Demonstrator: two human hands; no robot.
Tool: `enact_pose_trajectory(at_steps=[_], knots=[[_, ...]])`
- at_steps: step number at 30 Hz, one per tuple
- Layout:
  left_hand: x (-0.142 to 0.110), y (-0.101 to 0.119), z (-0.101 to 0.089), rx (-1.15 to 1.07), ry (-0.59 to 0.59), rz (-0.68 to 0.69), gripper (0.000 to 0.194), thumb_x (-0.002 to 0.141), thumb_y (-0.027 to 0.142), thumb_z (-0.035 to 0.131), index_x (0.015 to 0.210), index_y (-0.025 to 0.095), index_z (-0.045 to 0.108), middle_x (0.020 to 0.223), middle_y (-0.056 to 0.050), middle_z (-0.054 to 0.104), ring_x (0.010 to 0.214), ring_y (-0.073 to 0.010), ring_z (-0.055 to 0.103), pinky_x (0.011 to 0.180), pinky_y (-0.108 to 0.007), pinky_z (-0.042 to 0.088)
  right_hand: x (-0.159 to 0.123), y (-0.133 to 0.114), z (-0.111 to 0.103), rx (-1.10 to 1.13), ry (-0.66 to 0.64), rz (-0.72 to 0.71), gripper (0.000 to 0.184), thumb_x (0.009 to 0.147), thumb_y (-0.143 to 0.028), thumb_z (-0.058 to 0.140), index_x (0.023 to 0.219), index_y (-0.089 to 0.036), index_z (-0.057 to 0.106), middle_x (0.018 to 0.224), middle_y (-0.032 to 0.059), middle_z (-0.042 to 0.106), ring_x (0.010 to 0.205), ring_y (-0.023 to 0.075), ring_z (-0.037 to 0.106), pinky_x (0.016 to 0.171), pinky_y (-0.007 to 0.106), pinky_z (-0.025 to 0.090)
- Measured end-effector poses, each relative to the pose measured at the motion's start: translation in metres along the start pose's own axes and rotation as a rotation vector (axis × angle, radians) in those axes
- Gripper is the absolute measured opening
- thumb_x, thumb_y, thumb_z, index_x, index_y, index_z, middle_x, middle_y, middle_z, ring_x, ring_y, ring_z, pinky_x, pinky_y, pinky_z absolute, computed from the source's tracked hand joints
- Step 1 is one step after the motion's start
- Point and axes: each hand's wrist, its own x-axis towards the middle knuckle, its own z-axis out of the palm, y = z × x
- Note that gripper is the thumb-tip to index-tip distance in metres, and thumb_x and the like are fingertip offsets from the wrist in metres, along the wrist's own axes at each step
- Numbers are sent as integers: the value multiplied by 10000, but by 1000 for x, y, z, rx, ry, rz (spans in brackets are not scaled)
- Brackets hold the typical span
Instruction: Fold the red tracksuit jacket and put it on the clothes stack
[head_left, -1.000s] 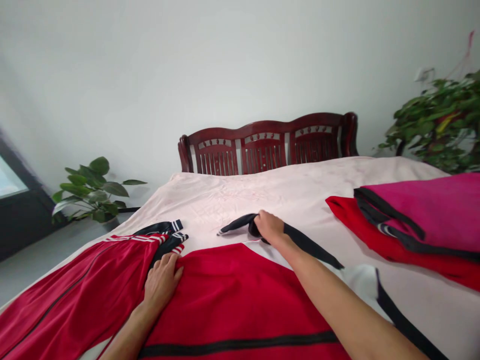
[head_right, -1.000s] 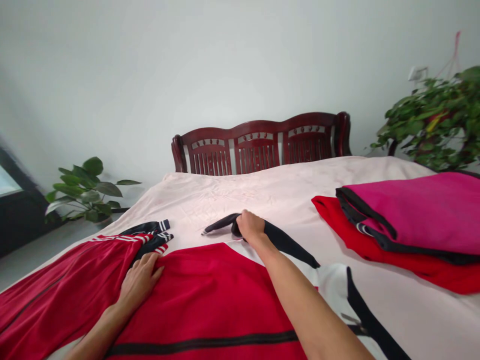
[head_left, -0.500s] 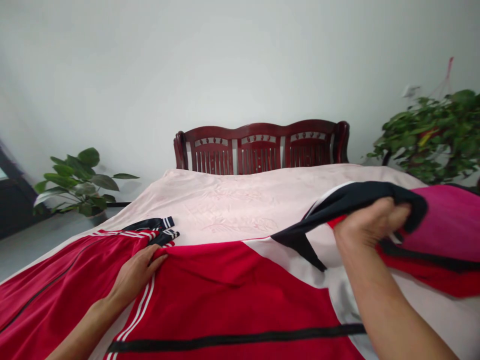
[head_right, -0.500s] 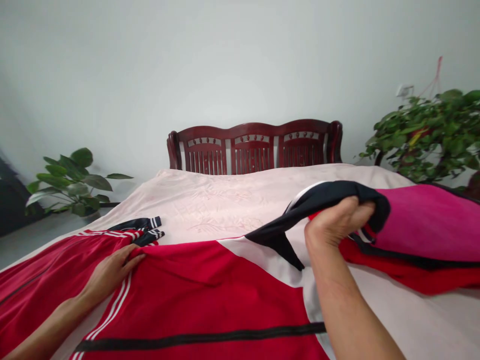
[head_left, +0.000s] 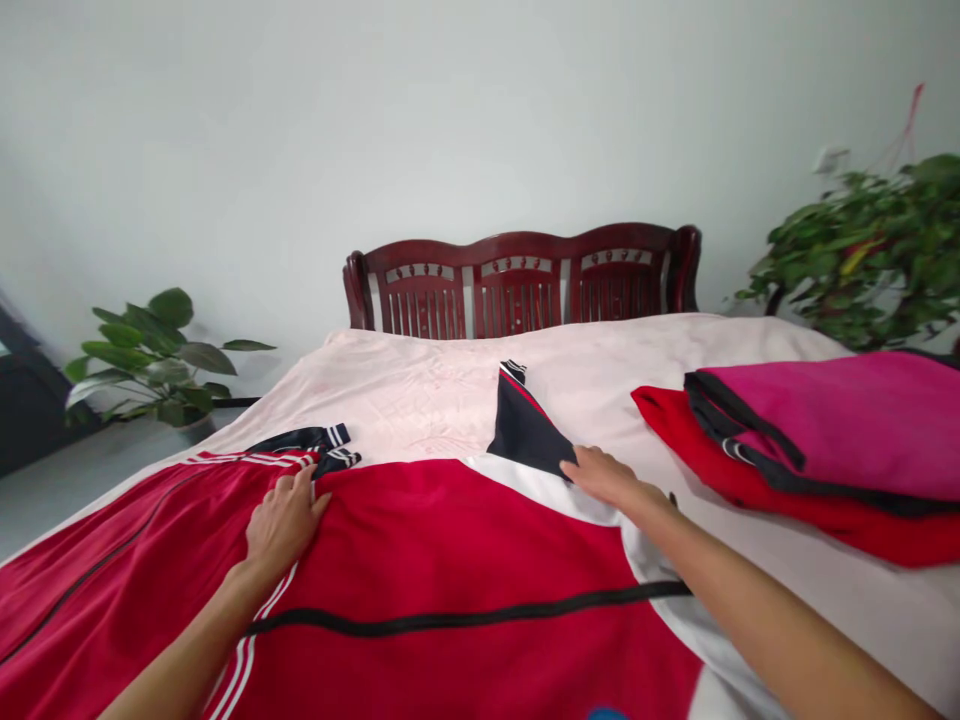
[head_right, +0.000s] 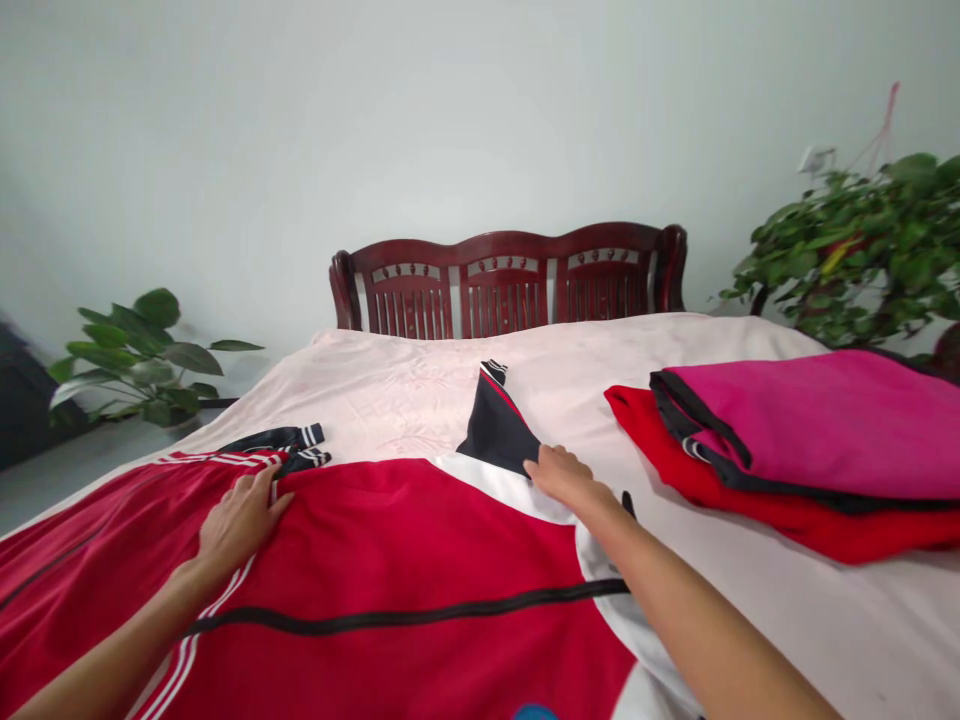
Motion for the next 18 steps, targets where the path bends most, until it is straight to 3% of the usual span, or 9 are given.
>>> enact_pose_trajectory(at_steps=[3, 5, 8, 12, 15, 18], knots=[[-8, -3, 4, -32, 38, -39, 602, 967, 507, 278, 1444, 150, 366, 1211, -194, 548, 1030, -361, 632, 776, -427, 504, -28, 14, 18, -106, 7, 26, 485, 929, -474, 463, 1264, -135, 552, 1270, 214, 597, 1178, 358, 577, 872, 461, 461], [-11, -2, 3, -69, 37, -41, 564, 978, 486, 251, 1422, 169, 393, 1193, -177, 541, 962, -329, 648, 704, -393, 506, -32, 19, 19, -158, 13, -6, 411, 938, -423, 484, 1251, -163, 544, 1198, 174, 647, 1096, 318, 634, 840, 418, 468], [-14, 3, 4, -117, 56, -37, 510, 995, 439, 215, 1399, 204, 417, 1149, -143, 543, 885, -276, 646, 604, -337, 484, -26, 30, 10, -224, 56, -66, 302, 978, -359, 438, 1213, -205, 549, 1106, 125, 693, 991, 262, 679, 794, 362, 466], [-14, 17, 10, -132, 96, 30, 483, 1007, 395, 197, 1411, 244, 415, 1152, -120, 543, 888, -247, 632, 583, -311, 476, -11, 51, -4, -305, 143, -86, 306, 988, -364, 412, 1163, -180, 584, 1079, 151, 691, 976, 290, 669, 786, 385, 471], [-12, 28, 10, -108, 96, 18, 473, 999, 346, 240, 1381, 209, 483, 1143, -157, 552, 877, -273, 638, 615, -356, 498, -13, 50, -3, -348, 191, -96, 298, 945, -299, 485, 1164, -135, 603, 1124, 193, 671, 1060, 319, 629, 882, 435, 456], [-13, 38, 3, -67, 124, 54, 458, 974, 254, 301, 1360, 158, 528, 1283, -228, 512, 1053, -342, 608, 811, -476, 502, -32, 28, 11, -353, 258, -161, 442, 932, -302, 497, 1337, -127, 521, 1377, 200, 551, 1310, 319, 466, 1068, 459, 348]])
